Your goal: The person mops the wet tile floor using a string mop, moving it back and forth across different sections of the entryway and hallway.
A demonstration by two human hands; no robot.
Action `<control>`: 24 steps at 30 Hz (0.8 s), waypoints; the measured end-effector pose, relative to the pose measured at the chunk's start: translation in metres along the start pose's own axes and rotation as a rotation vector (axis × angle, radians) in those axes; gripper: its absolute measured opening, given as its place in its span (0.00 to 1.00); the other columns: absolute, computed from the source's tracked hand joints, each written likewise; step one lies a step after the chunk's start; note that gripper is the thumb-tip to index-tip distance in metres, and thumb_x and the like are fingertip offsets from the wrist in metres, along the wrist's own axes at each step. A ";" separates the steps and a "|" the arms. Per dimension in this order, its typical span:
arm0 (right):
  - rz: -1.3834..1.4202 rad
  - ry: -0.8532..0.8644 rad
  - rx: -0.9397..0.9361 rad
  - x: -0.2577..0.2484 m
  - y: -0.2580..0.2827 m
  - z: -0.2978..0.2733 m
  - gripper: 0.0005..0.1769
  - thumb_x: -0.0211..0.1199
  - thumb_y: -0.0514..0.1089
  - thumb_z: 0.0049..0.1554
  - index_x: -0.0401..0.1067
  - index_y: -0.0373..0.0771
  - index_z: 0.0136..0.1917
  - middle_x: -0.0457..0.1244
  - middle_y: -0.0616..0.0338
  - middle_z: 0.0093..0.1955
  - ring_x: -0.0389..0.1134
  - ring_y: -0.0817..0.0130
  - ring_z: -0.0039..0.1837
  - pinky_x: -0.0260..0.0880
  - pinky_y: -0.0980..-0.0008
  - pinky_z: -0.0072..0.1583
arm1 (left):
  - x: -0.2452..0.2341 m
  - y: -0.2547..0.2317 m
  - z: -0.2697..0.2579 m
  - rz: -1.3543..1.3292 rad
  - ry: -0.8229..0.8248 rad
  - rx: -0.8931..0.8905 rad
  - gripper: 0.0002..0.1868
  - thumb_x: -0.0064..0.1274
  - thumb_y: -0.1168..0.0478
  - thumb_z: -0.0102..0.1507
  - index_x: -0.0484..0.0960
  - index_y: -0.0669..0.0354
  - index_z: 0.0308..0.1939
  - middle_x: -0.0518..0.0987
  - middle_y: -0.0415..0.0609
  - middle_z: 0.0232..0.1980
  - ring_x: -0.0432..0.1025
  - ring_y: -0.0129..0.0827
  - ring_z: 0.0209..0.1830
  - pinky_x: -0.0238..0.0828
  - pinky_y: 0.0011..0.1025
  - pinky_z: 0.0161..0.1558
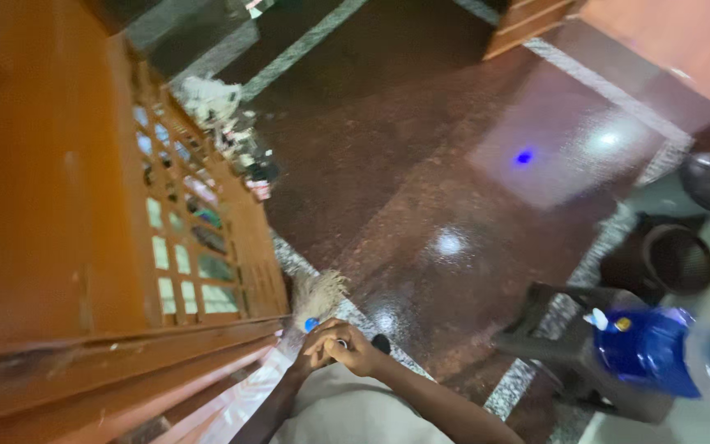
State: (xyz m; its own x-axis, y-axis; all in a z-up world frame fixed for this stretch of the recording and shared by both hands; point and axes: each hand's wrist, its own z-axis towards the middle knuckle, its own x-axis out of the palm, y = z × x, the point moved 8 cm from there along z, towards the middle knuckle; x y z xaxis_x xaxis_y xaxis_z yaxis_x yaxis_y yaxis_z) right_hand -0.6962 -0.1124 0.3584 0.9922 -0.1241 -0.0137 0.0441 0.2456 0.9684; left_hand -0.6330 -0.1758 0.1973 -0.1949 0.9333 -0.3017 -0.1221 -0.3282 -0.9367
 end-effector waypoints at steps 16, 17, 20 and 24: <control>0.156 -0.345 0.129 0.032 -0.022 -0.029 0.29 0.51 0.61 0.67 0.77 0.33 0.54 0.70 0.51 0.52 0.70 0.62 0.56 0.70 0.62 0.60 | 0.009 0.019 -0.014 -0.011 0.210 -0.001 0.22 0.67 0.62 0.55 0.78 0.60 0.52 0.79 0.56 0.52 0.75 0.48 0.53 0.73 0.40 0.52; 0.030 -0.353 0.069 0.039 -0.017 -0.027 0.27 0.50 0.60 0.68 0.78 0.34 0.53 0.70 0.52 0.56 0.70 0.63 0.60 0.68 0.63 0.64 | 0.004 0.010 -0.019 -0.001 0.190 0.116 0.22 0.63 0.65 0.55 0.78 0.60 0.53 0.80 0.56 0.53 0.75 0.50 0.54 0.73 0.41 0.54; -0.059 -0.324 0.053 0.052 -0.015 -0.024 0.20 0.60 0.54 0.62 0.79 0.36 0.52 0.70 0.53 0.54 0.70 0.63 0.60 0.69 0.62 0.65 | -0.002 0.008 -0.033 -0.037 0.204 0.158 0.19 0.59 0.68 0.56 0.79 0.59 0.52 0.81 0.55 0.54 0.76 0.48 0.54 0.74 0.39 0.54; -0.030 -0.345 0.190 0.062 -0.021 -0.022 0.16 0.66 0.51 0.59 0.79 0.37 0.52 0.70 0.55 0.53 0.70 0.65 0.59 0.69 0.63 0.62 | -0.012 0.001 -0.037 -0.183 0.168 0.244 0.15 0.54 0.66 0.63 0.79 0.59 0.54 0.81 0.53 0.54 0.77 0.46 0.53 0.75 0.37 0.53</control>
State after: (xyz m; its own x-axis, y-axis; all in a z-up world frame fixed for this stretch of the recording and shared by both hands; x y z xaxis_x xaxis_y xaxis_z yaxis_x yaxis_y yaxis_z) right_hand -0.6329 -0.1039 0.3318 0.8920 -0.4520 0.0106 0.0179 0.0587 0.9981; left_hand -0.5952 -0.1818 0.1935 0.0121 0.9843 -0.1762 -0.3734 -0.1590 -0.9139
